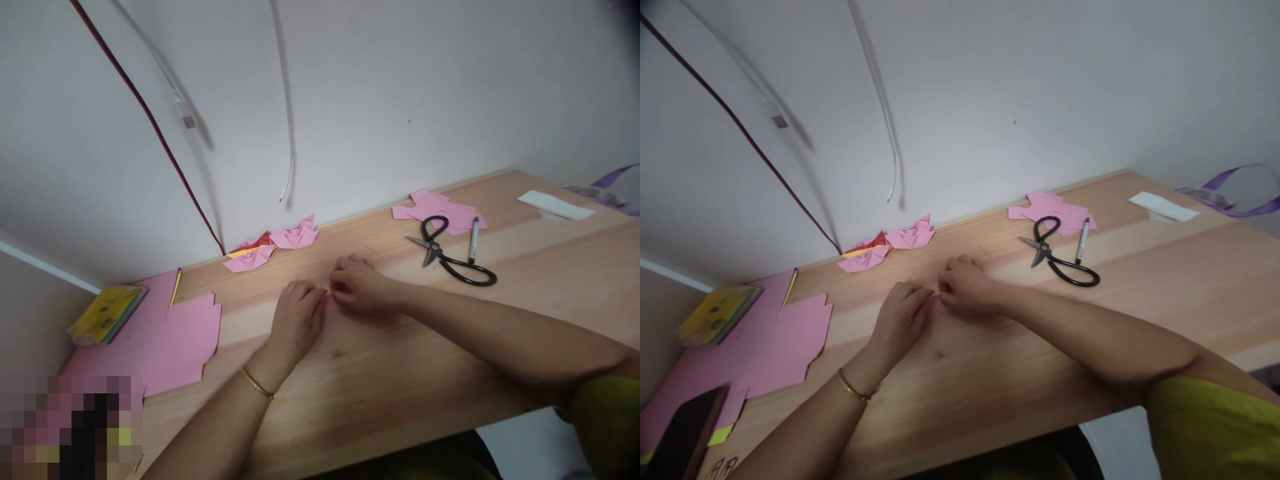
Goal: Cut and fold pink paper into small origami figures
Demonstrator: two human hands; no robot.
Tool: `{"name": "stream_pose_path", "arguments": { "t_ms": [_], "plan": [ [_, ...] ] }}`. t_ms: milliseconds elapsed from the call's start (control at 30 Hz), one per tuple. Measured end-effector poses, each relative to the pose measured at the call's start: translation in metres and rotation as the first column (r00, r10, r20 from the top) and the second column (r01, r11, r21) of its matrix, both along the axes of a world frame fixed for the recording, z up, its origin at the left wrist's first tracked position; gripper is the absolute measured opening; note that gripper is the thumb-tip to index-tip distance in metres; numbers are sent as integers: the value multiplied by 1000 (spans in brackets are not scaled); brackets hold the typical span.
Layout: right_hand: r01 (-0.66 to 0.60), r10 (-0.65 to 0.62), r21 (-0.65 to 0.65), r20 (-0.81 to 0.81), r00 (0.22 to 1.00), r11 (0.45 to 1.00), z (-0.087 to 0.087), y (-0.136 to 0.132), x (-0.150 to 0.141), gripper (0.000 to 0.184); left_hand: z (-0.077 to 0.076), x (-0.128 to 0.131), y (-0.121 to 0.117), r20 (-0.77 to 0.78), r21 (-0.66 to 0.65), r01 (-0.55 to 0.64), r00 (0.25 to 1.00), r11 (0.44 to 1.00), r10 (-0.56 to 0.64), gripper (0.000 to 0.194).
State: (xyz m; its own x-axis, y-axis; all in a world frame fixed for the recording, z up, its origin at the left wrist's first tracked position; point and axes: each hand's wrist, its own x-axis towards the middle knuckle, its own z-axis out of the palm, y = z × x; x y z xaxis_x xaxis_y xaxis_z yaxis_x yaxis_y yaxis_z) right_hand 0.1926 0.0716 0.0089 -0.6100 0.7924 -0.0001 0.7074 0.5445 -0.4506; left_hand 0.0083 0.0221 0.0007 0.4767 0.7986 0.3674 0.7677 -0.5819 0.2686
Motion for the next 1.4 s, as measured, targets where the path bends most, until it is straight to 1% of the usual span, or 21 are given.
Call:
{"name": "stream_pose_path", "arguments": {
  "t_ms": [67,133,367,633,767,867,1067,1233,1400],
  "plan": [
    [-7,7,-2,-9,1000,1000,0,0,0,16,0,-1,1,43,10,6,999,1000,-6,19],
    [-5,5,-3,-13,1000,1000,0,0,0,16,0,-1,1,46,21,15,999,1000,-16,19],
    [9,-9,7,-3,1000,1000,1,-1,-2,18,-1,5,-2,-126,29,35,992,999,-31,17],
    [15,-16,20,24,1000,1000,2,1,-1,13,-1,5,-2,-200,23,29,980,999,-24,15],
    [-54,55,-28,19,998,998,6,6,4,13,0,5,-2,-249,15,33,968,999,-28,12],
    [-103,105,-65,19,994,993,10,8,8,15,-1,4,-2,-252,22,38,967,999,-31,13],
    [-147,151,-72,63,987,987,15,8,9,16,-3,3,-3,-227,17,38,973,999,-33,17],
    [-235,245,-108,91,965,966,19,14,16,24,1,0,-2,-221,-34,42,974,999,-48,21],
    [-315,328,-124,106,939,941,19,22,25,29,4,-6,1,-175,-86,86,980,993,-100,28]
  ]
}}
